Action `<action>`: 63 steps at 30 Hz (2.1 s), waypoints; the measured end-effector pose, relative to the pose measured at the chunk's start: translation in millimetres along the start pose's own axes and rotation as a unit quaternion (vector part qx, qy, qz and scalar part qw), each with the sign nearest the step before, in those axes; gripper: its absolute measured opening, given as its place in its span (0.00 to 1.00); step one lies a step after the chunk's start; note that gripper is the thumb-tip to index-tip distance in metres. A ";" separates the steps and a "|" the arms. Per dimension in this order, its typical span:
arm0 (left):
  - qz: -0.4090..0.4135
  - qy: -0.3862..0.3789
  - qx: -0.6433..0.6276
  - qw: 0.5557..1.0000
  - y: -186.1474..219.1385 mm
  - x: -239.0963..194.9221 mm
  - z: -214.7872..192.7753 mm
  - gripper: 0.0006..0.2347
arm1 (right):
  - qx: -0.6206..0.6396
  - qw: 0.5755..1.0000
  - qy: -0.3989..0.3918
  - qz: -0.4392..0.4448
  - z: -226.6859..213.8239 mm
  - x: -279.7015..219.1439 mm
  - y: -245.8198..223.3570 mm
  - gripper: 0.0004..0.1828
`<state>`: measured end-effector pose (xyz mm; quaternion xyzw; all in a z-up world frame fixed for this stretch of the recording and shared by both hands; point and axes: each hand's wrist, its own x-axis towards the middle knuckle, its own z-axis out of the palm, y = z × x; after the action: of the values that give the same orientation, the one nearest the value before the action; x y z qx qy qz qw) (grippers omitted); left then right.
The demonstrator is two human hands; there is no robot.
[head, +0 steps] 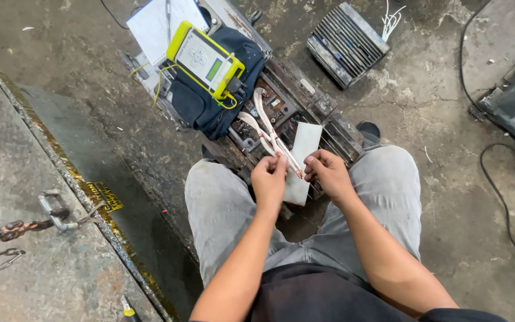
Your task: The person sits on a metal grate and twists the exposed copper strands of several white insulated wires by hand. After twisting the wires, the person picks up a notebook and pen and writes on the notebook.
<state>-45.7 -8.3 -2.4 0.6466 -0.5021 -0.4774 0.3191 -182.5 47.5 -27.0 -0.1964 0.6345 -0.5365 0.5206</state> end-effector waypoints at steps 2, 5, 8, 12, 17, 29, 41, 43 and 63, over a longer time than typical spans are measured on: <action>0.088 -0.043 0.124 0.987 19.2 2.3 -37.7 0.07 | -0.003 1.000 0.003 -0.003 -2.2 -2.0 1.1 0.08; 0.277 -0.124 0.307 0.902 48.3 26.0 -66.2 0.23 | 0.000 1.000 0.016 -0.002 -9.4 -1.0 3.7 0.07; 0.468 -0.171 0.394 0.773 22.2 89.9 -56.1 0.32 | -0.001 1.000 0.022 -0.001 -10.3 4.7 22.3 0.07; 0.520 -0.192 0.237 0.798 14.9 175.0 -18.2 0.04 | -0.032 0.998 0.050 -0.010 -16.6 9.2 24.7 0.07; 0.129 -0.200 0.041 0.970 109.3 206.7 -18.1 0.13 | -0.067 0.994 0.067 0.057 -6.0 10.1 1.1 0.05; 0.027 -0.254 0.147 0.956 93.8 230.6 78.2 0.19 | -0.147 0.985 0.037 0.084 12.4 18.1 19.6 0.04; 0.045 -0.137 0.213 0.966 46.0 275.2 117.2 0.26 | -0.135 0.987 0.036 0.081 -3.4 35.1 49.2 0.08; 0.077 -0.114 0.208 0.968 63.5 261.8 107.1 0.26 | -0.146 0.986 0.033 0.071 -6.2 42.0 49.7 0.09; 0.261 -0.162 0.256 0.916 11.3 140.6 -78.3 0.10 | -0.195 0.980 0.046 0.016 -8.9 34.5 45.8 0.08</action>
<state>29.4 -150.9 -7.4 0.4661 -0.8031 -0.3298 0.1702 -189.2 39.9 -84.1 -0.2593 0.7531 -0.4025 0.4512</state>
